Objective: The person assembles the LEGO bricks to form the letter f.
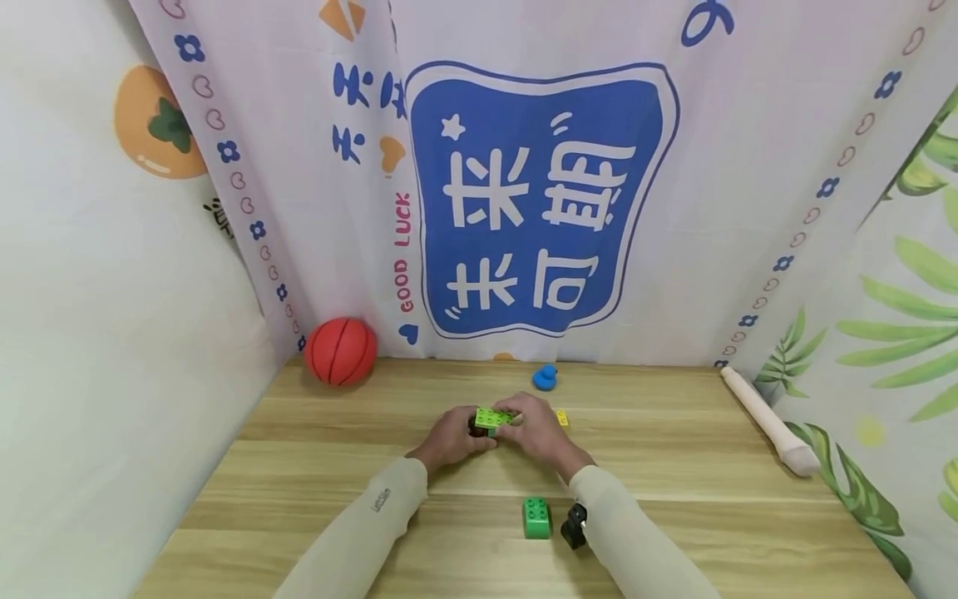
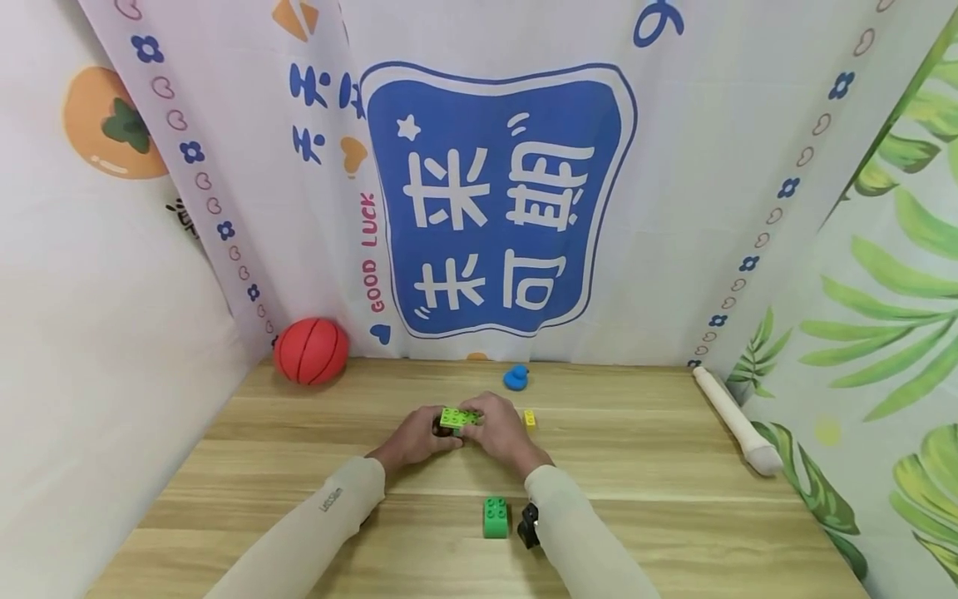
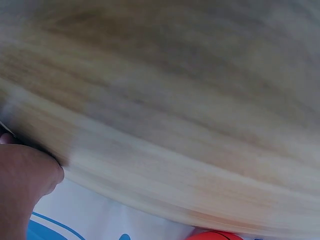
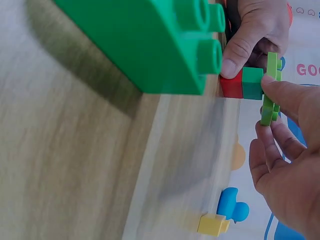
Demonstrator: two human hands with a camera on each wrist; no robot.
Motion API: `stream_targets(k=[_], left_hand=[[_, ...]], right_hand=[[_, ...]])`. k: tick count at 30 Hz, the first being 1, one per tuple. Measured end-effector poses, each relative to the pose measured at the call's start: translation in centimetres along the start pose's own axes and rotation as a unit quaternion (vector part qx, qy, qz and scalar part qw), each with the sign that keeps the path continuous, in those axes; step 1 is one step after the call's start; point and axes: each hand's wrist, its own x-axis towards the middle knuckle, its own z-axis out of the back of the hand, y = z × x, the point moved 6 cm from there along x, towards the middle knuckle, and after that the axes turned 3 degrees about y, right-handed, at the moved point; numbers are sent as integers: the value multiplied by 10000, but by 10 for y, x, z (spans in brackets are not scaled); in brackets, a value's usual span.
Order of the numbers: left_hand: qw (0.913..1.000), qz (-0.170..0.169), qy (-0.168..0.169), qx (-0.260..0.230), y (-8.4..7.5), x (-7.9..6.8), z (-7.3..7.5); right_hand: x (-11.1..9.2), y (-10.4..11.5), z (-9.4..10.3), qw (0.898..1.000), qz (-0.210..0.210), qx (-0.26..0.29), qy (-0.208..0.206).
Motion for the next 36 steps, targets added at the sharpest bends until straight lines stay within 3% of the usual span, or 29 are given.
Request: stream_targets(k=[11,22,36], left_hand=[[9997,152,74,-188,4,0,-1],[9998,162,105,-3,4,0,-2],[9996,232,112,-70,1,1,-1]], right_hand=[[4,-4,-1,9993,-208,169,277],[9,0,3,9984,-131,-202,518],[5,3,7,9991,-115,-213,352]])
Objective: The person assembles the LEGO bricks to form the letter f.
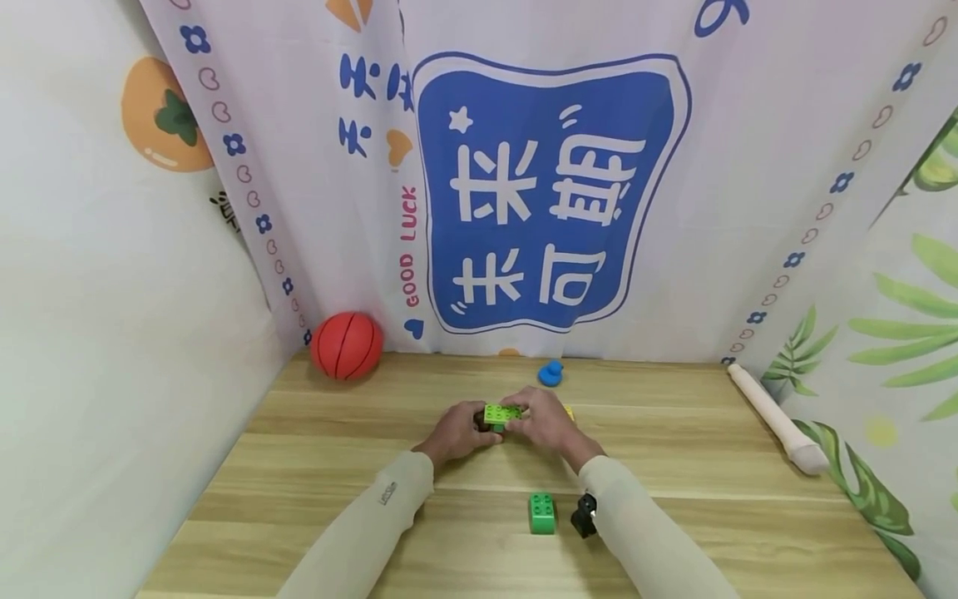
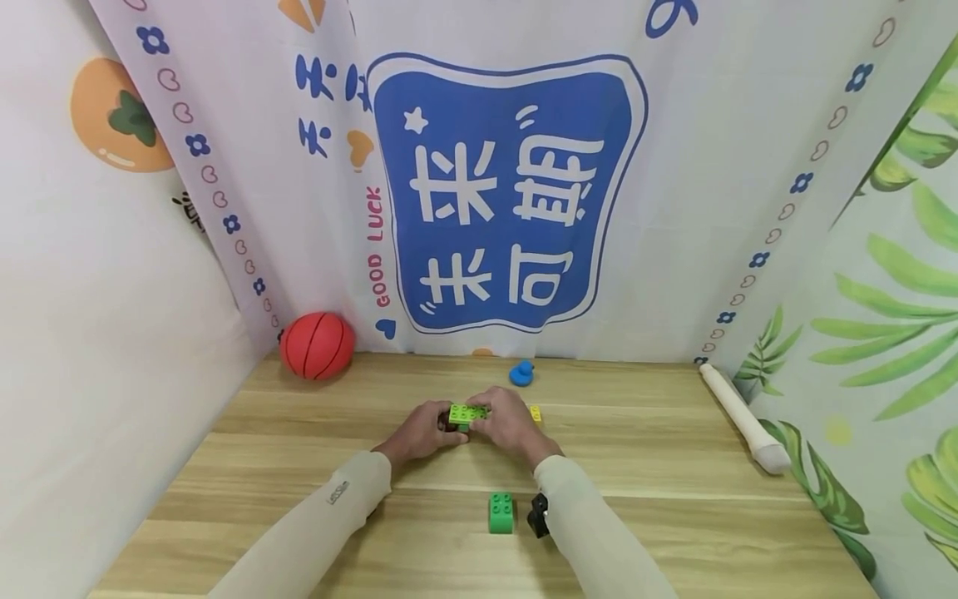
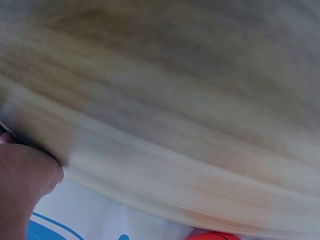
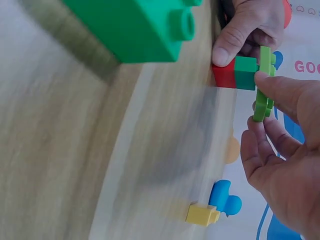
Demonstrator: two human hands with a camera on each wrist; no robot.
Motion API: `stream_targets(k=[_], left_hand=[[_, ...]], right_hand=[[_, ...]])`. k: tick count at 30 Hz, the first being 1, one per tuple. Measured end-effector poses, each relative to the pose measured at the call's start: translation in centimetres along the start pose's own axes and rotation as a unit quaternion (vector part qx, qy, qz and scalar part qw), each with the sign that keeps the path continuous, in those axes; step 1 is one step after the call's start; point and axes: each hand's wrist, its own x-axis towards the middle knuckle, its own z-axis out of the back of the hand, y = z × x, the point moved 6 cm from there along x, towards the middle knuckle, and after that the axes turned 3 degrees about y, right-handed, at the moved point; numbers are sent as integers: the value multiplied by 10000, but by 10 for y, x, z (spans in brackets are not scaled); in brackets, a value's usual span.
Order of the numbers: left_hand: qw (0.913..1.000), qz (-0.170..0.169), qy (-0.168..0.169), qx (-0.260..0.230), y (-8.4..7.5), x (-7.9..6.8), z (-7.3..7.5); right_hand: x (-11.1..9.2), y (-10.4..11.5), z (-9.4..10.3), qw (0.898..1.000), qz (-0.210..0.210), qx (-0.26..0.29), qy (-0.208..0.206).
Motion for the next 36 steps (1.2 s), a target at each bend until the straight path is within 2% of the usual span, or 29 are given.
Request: stream_targets(k=[5,12,20,31,36], left_hand=[[10000,-57,-28,20,0,0,0],[10000,72,20,-6,2,0,-3],[9999,-87,-65,37,0,-1,1],[9999,-17,-139,87,0,-2,-2],[9996,-174,-176,131,-2,-3,-1]], right_hand=[[-1,-3,-1,9999,-115,120,-26],[1,-4,-1,9999,-97,-50,125],[3,-1,0,9996,48,-168,220],[6,2,-1,9974,30,-603,402],[6,6,-1,9964,139,-703,458]])
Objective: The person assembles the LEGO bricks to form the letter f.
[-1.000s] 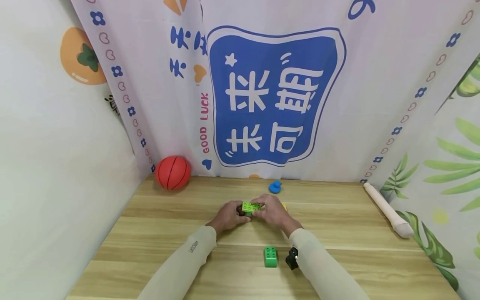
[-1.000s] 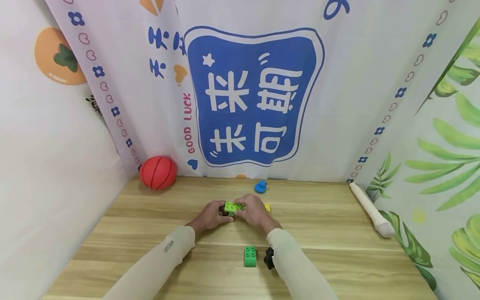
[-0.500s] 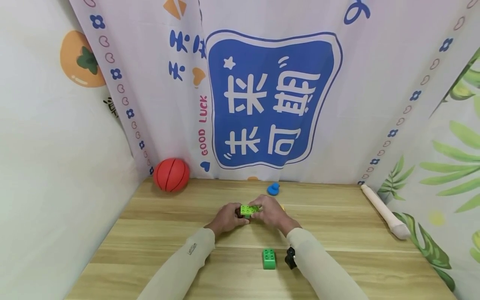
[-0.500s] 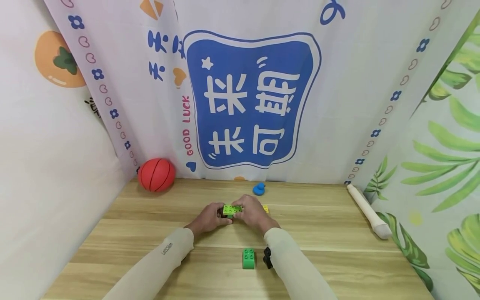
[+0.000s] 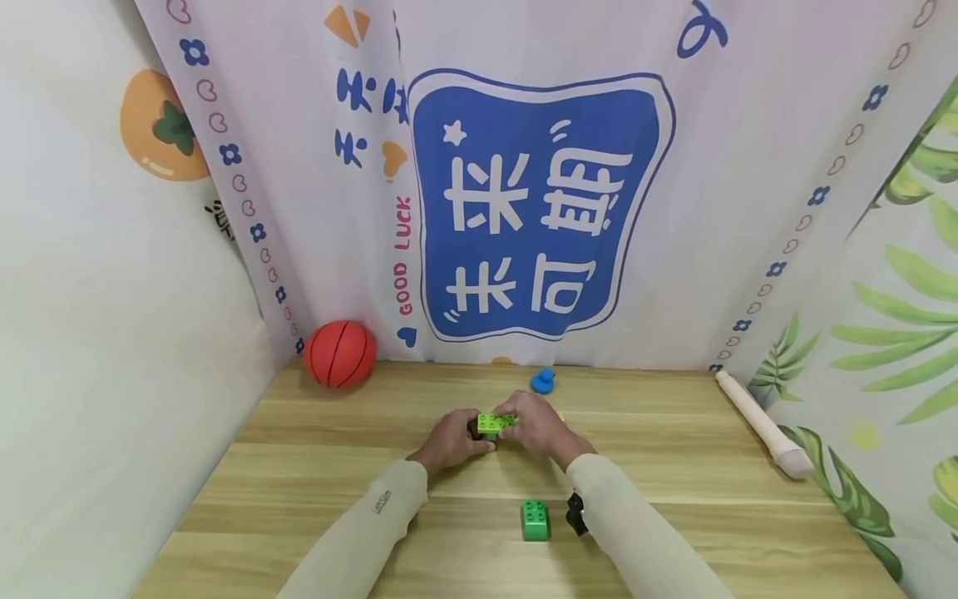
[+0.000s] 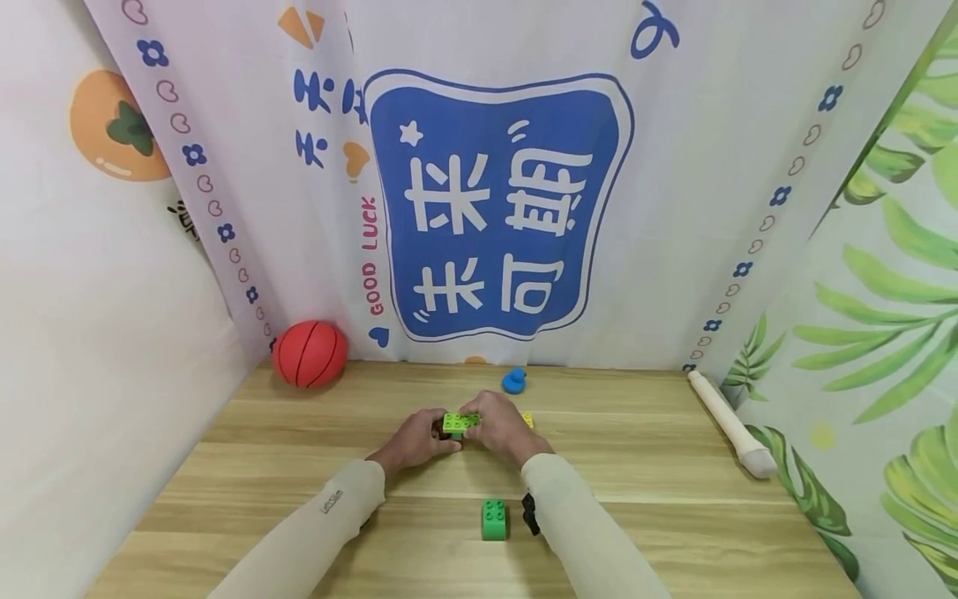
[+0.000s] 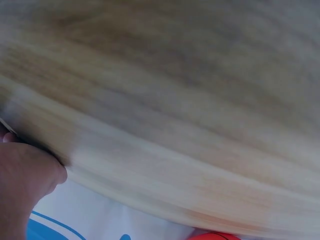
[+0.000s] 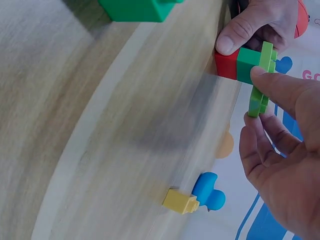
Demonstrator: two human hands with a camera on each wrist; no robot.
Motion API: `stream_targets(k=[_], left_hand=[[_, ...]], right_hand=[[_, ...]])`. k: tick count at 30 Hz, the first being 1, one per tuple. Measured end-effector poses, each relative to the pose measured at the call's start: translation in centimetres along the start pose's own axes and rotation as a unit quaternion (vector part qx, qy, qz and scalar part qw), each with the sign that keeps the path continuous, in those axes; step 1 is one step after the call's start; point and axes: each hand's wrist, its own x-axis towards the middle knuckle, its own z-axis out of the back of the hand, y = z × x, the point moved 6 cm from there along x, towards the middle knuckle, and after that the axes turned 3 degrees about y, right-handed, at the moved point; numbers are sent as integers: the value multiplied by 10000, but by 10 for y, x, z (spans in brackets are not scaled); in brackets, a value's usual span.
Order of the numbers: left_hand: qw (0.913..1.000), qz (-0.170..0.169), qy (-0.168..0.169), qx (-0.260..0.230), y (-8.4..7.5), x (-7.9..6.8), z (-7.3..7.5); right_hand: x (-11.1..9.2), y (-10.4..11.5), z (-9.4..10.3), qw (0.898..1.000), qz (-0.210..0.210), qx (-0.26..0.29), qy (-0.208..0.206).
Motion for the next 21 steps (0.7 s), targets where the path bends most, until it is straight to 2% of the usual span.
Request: stream_targets(k=[5,8,14,17,21], left_hand=[[9999,-110,78,-107,-1,0,1],[9990,-164,91,-396,-2,-2,5],[9942,-368,-251,-980,-3,-11,18],[9932,-446,-307,-1033,-4,-14,22],[9940,-522,-211,-934,-10,-15,26]], right_hand=[[0,1,0,9999,54,-141,11],[0,1,0,9999,26,-109,-28],[1,3,0,9999,-4,-110,-64],[0,4,0,9999,-19,-139,-65],[-2,4,2,9997,-90,-190,-82]])
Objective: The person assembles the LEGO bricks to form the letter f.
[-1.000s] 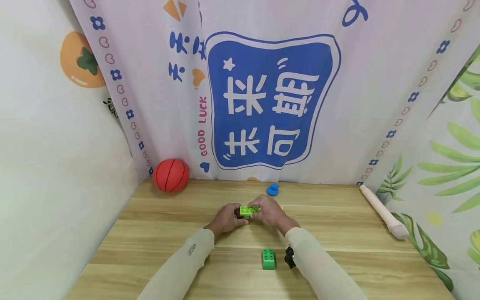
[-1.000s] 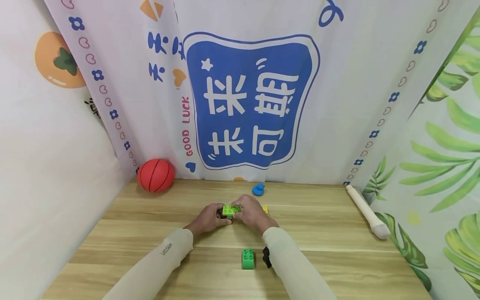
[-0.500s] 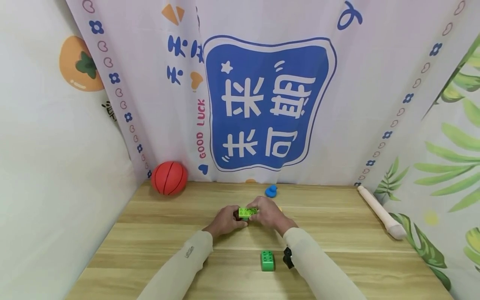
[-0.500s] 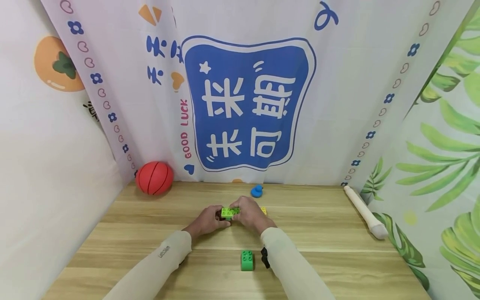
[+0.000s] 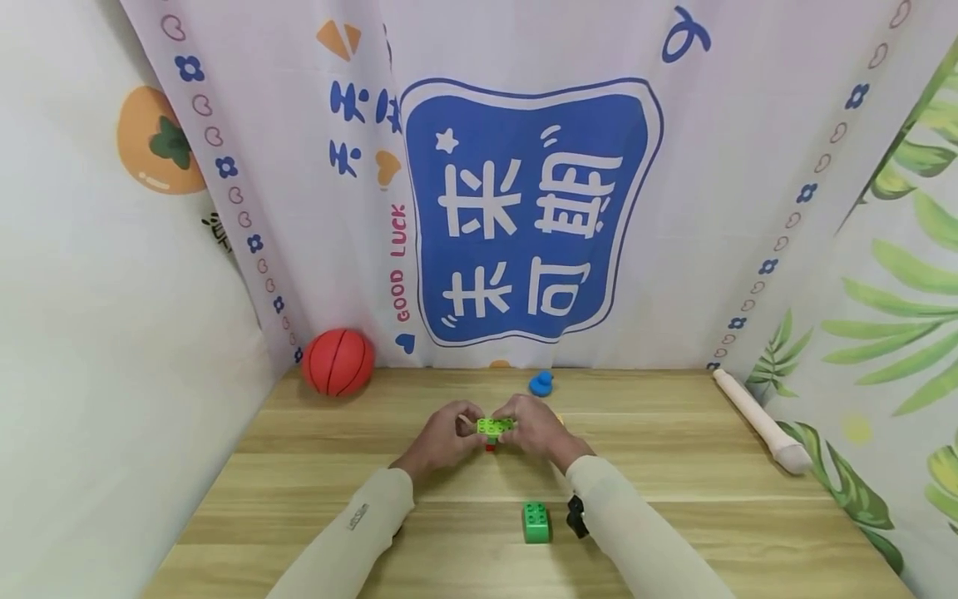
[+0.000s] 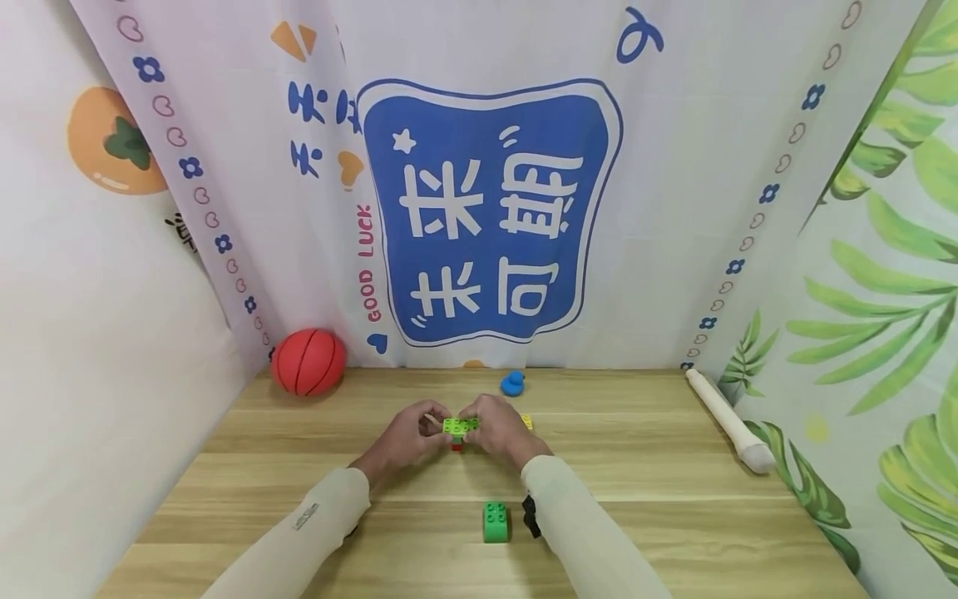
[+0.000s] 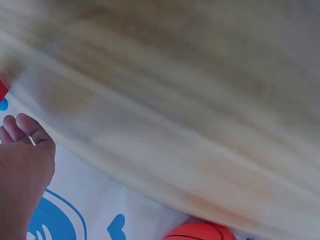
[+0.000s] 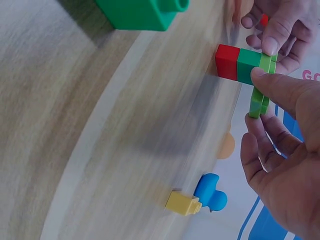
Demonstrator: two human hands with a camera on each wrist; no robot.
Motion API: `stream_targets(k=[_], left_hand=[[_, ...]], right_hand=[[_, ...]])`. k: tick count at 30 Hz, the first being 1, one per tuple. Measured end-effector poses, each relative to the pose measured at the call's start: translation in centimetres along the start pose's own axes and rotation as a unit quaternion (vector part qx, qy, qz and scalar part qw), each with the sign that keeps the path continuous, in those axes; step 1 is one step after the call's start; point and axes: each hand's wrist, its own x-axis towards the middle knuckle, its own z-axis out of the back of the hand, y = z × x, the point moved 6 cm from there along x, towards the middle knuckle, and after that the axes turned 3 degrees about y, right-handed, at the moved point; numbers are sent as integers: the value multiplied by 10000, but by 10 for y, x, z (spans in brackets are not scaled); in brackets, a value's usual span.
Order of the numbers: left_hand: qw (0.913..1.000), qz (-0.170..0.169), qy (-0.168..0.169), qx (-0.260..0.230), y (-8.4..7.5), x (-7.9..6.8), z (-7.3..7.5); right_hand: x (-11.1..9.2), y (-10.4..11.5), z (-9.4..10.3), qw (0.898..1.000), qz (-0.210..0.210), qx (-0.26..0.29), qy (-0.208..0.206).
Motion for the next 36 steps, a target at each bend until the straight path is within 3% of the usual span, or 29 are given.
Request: stream_targets(k=[6,14,32,36], left_hand=[[9999,-111,38,91,-3,3,2],[9991,-326,46,-264,4,4,2],[9996,11,269,64,2,10,7],[9995,-44,298,116,3,12,6]], right_hand=[[-1,-3,-2,9999,-44,84,-55],[-3,-5,-3,9991,-3,377,-212],[-3,-12,-7,9982,61,560,-218],[-5,-14,-8,9976,-24,661,-202]])
